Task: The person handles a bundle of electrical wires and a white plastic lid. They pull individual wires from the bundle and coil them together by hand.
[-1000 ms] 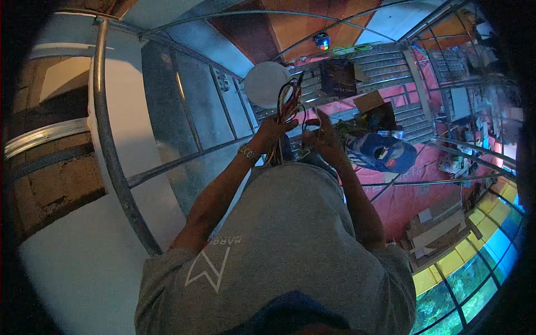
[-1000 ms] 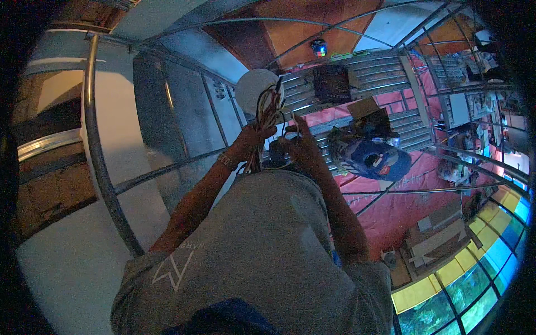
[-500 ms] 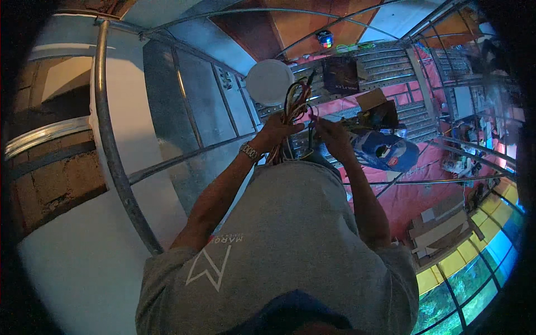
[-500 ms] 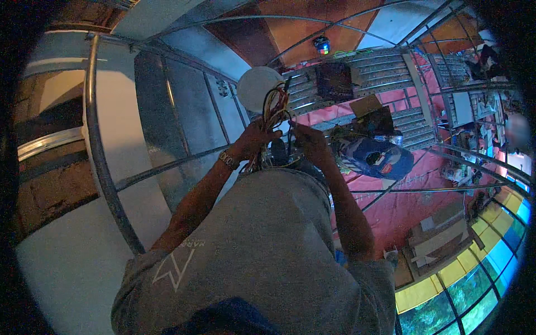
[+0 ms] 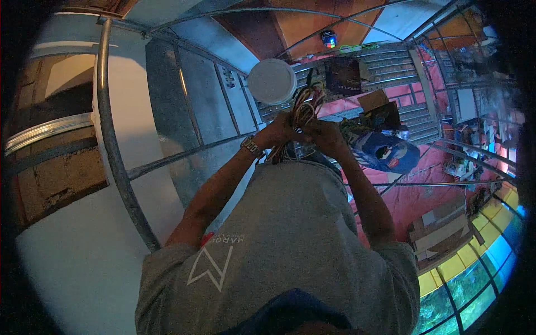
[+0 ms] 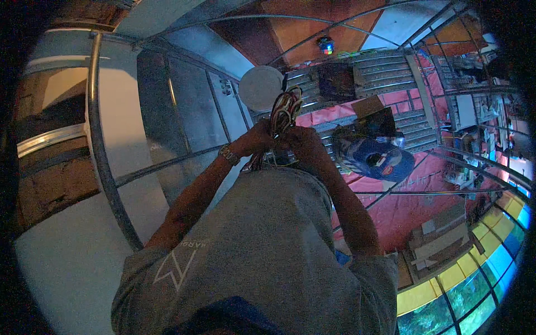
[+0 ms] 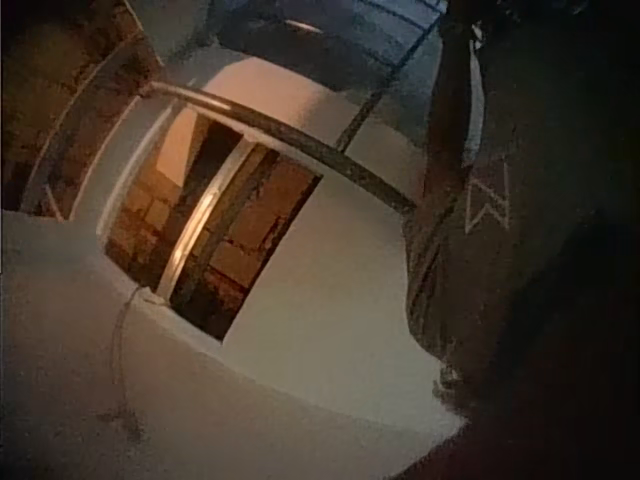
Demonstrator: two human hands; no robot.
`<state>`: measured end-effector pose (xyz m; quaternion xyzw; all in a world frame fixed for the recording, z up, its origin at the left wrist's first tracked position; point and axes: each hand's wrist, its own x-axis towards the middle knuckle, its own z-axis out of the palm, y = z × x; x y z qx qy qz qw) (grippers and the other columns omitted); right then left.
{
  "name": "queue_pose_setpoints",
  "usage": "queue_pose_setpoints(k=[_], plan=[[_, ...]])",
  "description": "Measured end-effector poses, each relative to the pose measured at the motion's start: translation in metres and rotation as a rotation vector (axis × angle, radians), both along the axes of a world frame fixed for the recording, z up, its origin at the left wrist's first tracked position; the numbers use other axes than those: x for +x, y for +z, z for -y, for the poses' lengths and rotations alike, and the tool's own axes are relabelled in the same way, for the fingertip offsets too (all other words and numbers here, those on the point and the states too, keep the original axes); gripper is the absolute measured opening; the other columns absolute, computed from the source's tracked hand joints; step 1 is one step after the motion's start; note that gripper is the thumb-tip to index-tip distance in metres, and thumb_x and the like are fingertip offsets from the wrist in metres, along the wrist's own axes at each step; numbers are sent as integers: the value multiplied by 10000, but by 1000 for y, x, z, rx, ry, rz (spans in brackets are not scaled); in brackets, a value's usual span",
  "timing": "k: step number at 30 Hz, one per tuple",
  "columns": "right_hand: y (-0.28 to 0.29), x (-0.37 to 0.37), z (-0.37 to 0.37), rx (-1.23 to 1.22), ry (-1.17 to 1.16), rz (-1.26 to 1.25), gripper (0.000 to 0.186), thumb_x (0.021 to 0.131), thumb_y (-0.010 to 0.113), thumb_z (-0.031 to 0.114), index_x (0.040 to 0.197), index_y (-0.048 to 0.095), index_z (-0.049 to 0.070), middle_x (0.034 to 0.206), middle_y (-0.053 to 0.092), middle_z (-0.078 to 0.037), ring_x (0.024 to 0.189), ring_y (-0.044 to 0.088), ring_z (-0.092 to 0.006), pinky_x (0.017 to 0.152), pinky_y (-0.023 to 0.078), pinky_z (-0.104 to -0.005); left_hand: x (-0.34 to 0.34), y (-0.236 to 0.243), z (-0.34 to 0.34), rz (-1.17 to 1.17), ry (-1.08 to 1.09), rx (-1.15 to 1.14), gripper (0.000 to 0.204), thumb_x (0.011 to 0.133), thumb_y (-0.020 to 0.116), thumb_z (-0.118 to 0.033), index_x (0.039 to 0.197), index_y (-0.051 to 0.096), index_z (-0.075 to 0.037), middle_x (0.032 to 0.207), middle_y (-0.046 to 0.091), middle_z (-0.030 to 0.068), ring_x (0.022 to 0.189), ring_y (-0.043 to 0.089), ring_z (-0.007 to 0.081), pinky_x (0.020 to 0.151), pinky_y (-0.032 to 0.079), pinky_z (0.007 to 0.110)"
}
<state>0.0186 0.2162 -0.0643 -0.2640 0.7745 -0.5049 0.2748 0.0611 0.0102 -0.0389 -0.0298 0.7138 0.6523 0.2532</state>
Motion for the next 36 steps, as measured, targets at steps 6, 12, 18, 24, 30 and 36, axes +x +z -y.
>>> queue_pose_setpoints(k=[6,12,18,24,30,36], plan=[[0,-3,6,-90,-93,75,270,832,721,248,952,719,6,822,697,-166,749,690,-271,668,533,-390,5,-20,7,116,36,139,488,786,826,-183,1194,623,-8,1127,679,62,982,619,155,881,513,327],[-4,-7,17,-122,-155,-32,276,850,732,268,948,711,11,917,689,-100,800,675,-204,720,540,-352,1,-12,16,189,118,78,419,846,789,-228,1169,621,-19,1045,671,32,852,596,106,754,521,294],[-38,-25,6,-723,-306,730,351,917,670,242,1182,599,23,1197,640,-107,1059,624,-221,933,495,-415,-23,17,15,137,24,50,426,866,773,-254,1178,604,-18,1011,663,49,828,596,112,725,532,288],[2,-75,34,-1134,-49,917,346,956,602,316,1180,537,61,1129,621,-73,1058,598,-246,920,451,-452,-39,57,-27,146,-269,73,497,847,793,-255,1235,588,-22,1095,674,88,967,636,158,873,543,326],[65,-68,-20,-1243,250,816,269,950,599,331,1047,537,88,1019,618,-49,972,597,-229,825,459,-430,-33,68,-72,230,-598,349,587,821,808,-262,1298,568,-20,1194,661,133,1058,618,213,944,505,381],[84,-42,-95,-1392,424,692,241,944,596,347,914,537,115,908,614,-24,887,596,-212,729,467,-409,-41,196,-72,488,-911,409,576,786,837,-206,1288,606,-46,1205,672,150,1110,621,235,940,513,383]])
